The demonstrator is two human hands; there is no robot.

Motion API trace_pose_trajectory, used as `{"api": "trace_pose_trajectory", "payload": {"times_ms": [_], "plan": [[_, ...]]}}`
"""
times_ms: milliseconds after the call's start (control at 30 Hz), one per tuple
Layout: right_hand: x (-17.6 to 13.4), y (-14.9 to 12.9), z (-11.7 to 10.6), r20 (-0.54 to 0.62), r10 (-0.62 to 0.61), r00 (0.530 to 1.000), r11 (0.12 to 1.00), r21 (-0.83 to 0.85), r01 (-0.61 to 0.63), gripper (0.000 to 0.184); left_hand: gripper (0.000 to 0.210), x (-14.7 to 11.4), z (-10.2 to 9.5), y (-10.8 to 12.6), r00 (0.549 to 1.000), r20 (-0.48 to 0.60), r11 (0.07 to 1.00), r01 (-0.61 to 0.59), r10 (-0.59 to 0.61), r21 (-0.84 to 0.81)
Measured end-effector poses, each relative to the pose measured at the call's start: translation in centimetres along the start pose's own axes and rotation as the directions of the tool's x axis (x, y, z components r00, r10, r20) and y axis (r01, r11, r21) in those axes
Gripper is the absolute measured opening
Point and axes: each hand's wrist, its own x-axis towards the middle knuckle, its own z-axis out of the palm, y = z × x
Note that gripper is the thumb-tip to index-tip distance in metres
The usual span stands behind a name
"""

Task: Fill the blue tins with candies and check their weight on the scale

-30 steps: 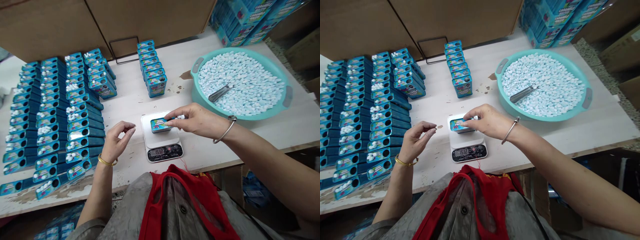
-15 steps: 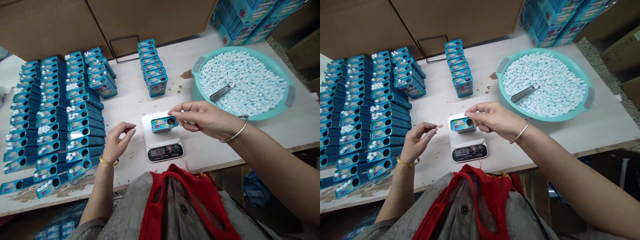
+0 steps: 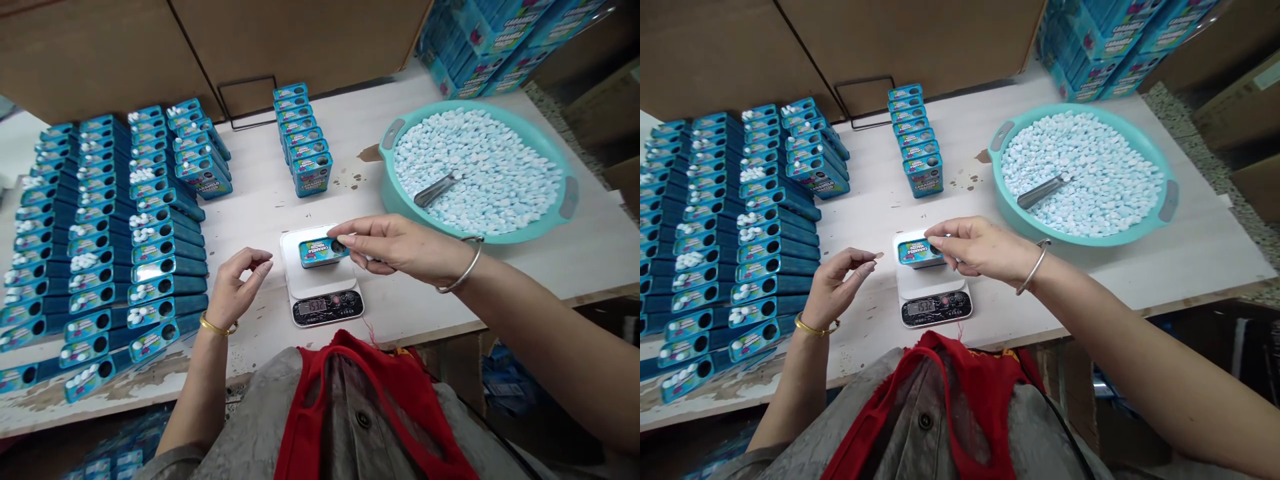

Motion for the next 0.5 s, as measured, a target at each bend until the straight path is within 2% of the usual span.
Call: {"api": "trace_pose_trajectory", "payload": {"times_ms": [100, 233, 333, 500], "plan": [[-0.2, -0.4, 0.0, -0.019, -0.019, 1.0, 1.0, -0.009, 0.019, 0.037, 0.015, -0.1, -0.1, 0.0, 1.0, -0.006, 1.0, 0.013, -0.013, 0.003], [-0.9, 0.1, -1.0, -0.101, -0.085, 0.991, 0.996, 0.028, 0.089, 0.03, 0.016, -0.3, -0.1, -0.1, 0.999, -0.024, 1.0, 0.022, -0.021, 0.008], [-1.2, 2.0, -2.3, -0.199, -0.078, 0.977, 0.985, 0.137, 0.107, 0.03, 0.017, -0.3, 0.0, -0.2, 0.999, -0.023, 1.0, 0.028, -0.027, 0.005], [-1.8, 7.0, -3.7, -0.302, 0.051, 0.952, 0.912, 0.403, 0.079, 0.022, 0.016, 0.0, 0.1, -0.1, 1.0, 0.0, 1.0, 0.024, -0.024, -0.003]]}}
